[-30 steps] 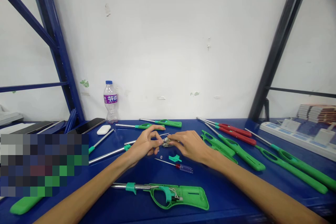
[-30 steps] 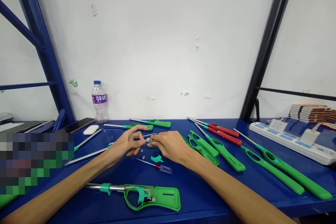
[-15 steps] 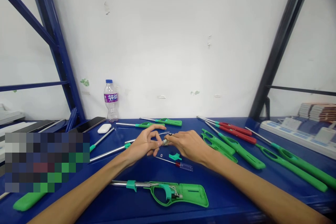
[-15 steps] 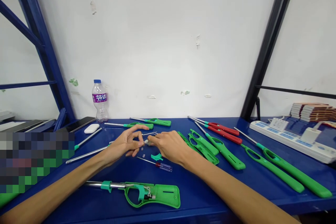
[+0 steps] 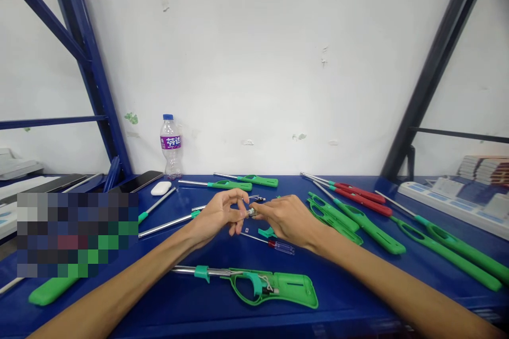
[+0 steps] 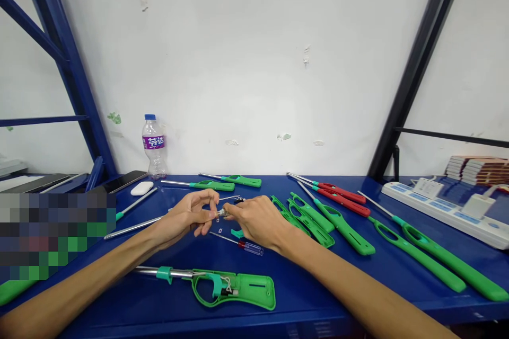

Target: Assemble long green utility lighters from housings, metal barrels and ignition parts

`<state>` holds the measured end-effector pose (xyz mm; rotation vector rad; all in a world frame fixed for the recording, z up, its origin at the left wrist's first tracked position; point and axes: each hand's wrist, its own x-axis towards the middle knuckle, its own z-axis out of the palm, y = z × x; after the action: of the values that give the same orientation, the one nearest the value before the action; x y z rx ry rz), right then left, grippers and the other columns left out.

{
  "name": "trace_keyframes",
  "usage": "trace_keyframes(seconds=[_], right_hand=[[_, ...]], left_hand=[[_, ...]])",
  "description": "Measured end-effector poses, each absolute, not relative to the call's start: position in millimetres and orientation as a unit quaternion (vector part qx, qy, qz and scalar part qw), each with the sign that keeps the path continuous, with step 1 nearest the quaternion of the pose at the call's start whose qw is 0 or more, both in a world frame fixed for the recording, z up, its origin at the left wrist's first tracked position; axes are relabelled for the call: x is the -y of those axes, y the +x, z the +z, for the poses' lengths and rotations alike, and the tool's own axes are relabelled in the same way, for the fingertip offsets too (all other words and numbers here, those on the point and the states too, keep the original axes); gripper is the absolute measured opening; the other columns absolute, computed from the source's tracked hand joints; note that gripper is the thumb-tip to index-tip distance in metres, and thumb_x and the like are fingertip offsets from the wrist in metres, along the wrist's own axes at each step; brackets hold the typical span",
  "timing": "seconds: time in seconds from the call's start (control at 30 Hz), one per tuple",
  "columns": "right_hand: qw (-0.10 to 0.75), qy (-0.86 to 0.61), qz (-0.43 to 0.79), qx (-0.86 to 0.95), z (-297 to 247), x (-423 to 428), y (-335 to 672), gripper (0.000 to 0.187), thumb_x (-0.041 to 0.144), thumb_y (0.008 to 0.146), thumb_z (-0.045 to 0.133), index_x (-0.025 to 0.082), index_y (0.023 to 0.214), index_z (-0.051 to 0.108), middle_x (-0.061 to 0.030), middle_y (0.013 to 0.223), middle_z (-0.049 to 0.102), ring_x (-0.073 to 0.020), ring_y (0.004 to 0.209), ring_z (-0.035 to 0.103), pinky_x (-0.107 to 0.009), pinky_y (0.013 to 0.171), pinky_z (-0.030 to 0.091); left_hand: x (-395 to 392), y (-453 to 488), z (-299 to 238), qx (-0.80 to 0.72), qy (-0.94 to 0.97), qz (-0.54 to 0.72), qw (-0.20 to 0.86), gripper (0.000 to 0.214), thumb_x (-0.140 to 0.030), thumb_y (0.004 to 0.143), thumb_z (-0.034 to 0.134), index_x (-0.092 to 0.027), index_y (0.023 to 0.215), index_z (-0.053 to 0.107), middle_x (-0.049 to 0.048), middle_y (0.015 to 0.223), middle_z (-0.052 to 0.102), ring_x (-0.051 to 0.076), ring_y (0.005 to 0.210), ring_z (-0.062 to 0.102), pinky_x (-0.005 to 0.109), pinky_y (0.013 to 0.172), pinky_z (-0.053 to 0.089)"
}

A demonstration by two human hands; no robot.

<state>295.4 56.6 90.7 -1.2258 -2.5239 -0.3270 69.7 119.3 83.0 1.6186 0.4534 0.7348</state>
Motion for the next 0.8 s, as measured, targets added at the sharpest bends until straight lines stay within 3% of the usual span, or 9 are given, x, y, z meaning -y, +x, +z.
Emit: trace_keyframes(seconds=[0.13, 0.27, 0.33, 0.43, 0.5, 0.57, 0.63, 0.7, 0.8], right_hand=[[0.172, -0.430, -0.102, 0.880, 88, -55, 294, 0.023, 0.009, 0.101, 0.053, 0.021, 0.110, 0.070, -0.0066, 0.092, 0.084, -0.0186, 0.073, 0.073, -0.029, 0.062, 0.034], [0.209, -0.434, -0.071, 0.873, 90, -58, 297, 0.020, 0.017, 0.104, 0.052, 0.020, 0.111, 0.070, -0.0101, 0.090, 0.082, -0.0214, 0.074, 0.071, -0.031, 0.065, 0.036], [0.241, -0.440, -0.043, 0.864, 96, -58, 298, 0.019, 0.022, 0.105, 0.051, 0.020, 0.114, 0.068, -0.0106, 0.091, 0.080, -0.0233, 0.077, 0.070, -0.032, 0.068, 0.040], [0.311, -0.454, 0.016, 0.835, 109, -45, 298, 0.019, 0.030, 0.111, 0.042, 0.022, 0.117, 0.059, -0.0080, 0.094, 0.076, -0.0220, 0.081, 0.069, -0.033, 0.074, 0.047], [0.355, -0.461, 0.061, 0.811, 116, -27, 297, 0.023, 0.035, 0.116, 0.031, 0.024, 0.114, 0.050, -0.0040, 0.092, 0.071, -0.0186, 0.081, 0.067, -0.032, 0.078, 0.052], [0.376, -0.462, 0.116, 0.795, 119, -6, 298, 0.026, 0.040, 0.117, 0.025, 0.026, 0.109, 0.044, -0.0007, 0.089, 0.063, -0.0164, 0.078, 0.064, -0.031, 0.079, 0.055], [0.381, -0.435, 0.245, 0.778, 118, 14, 301, 0.029, 0.051, 0.114, 0.039, 0.028, 0.097, 0.040, 0.0027, 0.085, 0.054, -0.0147, 0.070, 0.058, -0.029, 0.070, 0.055], [0.360, -0.453, 0.316, 0.752, 113, 29, 306, 0.038, 0.054, 0.107, 0.058, 0.028, 0.088, 0.037, 0.0038, 0.083, 0.050, -0.0149, 0.070, 0.054, -0.029, 0.067, 0.052], [0.287, -0.496, 0.230, 0.786, 103, 42, 311, 0.028, 0.039, 0.104, 0.067, 0.027, 0.089, 0.048, 0.0008, 0.094, 0.063, -0.0185, 0.085, 0.061, -0.032, 0.078, 0.052]], left_hand=[[-117, 70, 84, -0.194, 0.709, 0.316, 0.600, 0.017, -0.030, 0.103, 0.072, -0.015, 0.108, 0.065, -0.0028, 0.088, 0.064, 0.007, 0.059, 0.058, 0.019, 0.050, 0.049], [-115, 71, 99, -0.204, 0.725, 0.307, 0.582, 0.032, -0.038, 0.091, 0.081, -0.019, 0.105, 0.060, -0.0057, 0.083, 0.060, 0.007, 0.053, 0.058, 0.020, 0.048, 0.047], [-110, 70, 110, -0.216, 0.741, 0.297, 0.562, 0.042, -0.045, 0.088, 0.082, -0.021, 0.113, 0.059, -0.0056, 0.082, 0.061, 0.011, 0.052, 0.063, 0.023, 0.047, 0.048], [-93, 66, 118, -0.245, 0.769, 0.301, 0.508, 0.047, -0.052, 0.095, 0.072, -0.024, 0.131, 0.056, -0.0012, 0.083, 0.067, 0.017, 0.057, 0.068, 0.026, 0.048, 0.049], [-73, 57, 111, -0.270, 0.786, 0.332, 0.446, 0.038, -0.047, 0.100, 0.067, -0.027, 0.132, 0.059, 0.0010, 0.085, 0.069, 0.021, 0.068, 0.069, 0.028, 0.053, 0.050], [-53, 43, 97, -0.278, 0.838, 0.370, 0.289, 0.020, -0.036, 0.102, 0.064, -0.031, 0.121, 0.069, 0.0027, 0.099, 0.074, 0.022, 0.085, 0.070, 0.033, 0.076, 0.057], [-37, 25, 80, -0.233, 0.887, 0.371, 0.144, 0.022, -0.027, 0.101, 0.063, -0.036, 0.119, 0.071, 0.0007, 0.111, 0.077, 0.025, 0.103, 0.072, 0.035, 0.092, 0.057], [-28, 9, 67, -0.221, 0.893, 0.385, 0.073, 0.027, -0.024, 0.100, 0.062, -0.037, 0.122, 0.071, -0.0015, 0.110, 0.078, 0.023, 0.103, 0.072, 0.031, 0.092, 0.057], [-29, -5, 56, -0.239, 0.896, 0.374, 0.035, 0.029, -0.021, 0.102, 0.060, -0.037, 0.122, 0.073, -0.0020, 0.108, 0.078, 0.021, 0.099, 0.072, 0.029, 0.088, 0.057]])
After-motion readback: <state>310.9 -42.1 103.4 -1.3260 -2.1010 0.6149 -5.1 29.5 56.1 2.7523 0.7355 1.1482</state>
